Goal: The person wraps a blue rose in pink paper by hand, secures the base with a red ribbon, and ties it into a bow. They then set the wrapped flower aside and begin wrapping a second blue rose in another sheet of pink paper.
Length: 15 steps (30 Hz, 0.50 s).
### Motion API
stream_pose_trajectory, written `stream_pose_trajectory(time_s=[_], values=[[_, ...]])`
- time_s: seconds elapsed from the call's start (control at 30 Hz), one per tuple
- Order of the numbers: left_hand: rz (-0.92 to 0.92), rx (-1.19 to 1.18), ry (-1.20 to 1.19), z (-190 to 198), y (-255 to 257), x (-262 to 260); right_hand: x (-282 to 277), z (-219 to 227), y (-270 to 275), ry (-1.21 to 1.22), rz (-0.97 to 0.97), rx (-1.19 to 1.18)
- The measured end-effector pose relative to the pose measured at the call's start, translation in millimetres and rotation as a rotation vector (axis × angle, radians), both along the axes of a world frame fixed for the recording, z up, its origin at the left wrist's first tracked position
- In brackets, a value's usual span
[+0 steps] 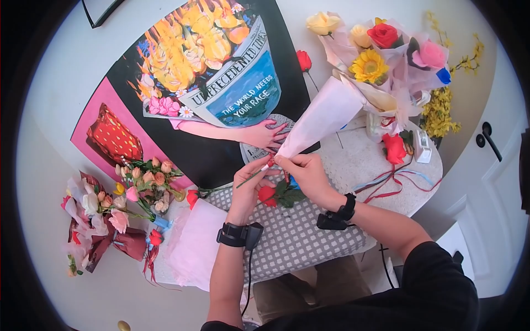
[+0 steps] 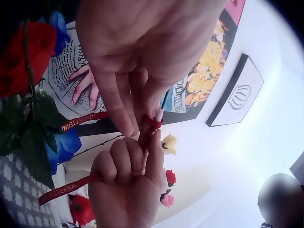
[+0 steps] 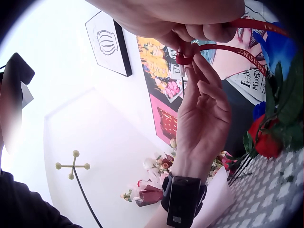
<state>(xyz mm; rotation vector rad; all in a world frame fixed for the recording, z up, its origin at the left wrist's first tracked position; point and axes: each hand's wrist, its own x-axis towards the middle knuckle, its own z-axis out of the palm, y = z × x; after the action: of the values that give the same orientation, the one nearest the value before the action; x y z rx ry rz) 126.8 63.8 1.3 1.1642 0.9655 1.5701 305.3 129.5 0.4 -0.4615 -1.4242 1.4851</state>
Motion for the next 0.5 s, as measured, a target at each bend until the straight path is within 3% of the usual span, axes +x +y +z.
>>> stream_pose_trajectory(time_s=[0.23, 0.3, 0.5], values=[[-0.140, -0.008, -0.043, -6, 1, -13, 0, 0, 1, 0.000, 0.014, -0.043], [-0.251, -0.019, -0.156, -6, 1, -15, 4, 9, -4, -0.014, 0.029, -0.085], [-0.250, -0.074, -0.211, -12, 4, -17, 5, 9, -5, -0.035, 0.077, -0.097]])
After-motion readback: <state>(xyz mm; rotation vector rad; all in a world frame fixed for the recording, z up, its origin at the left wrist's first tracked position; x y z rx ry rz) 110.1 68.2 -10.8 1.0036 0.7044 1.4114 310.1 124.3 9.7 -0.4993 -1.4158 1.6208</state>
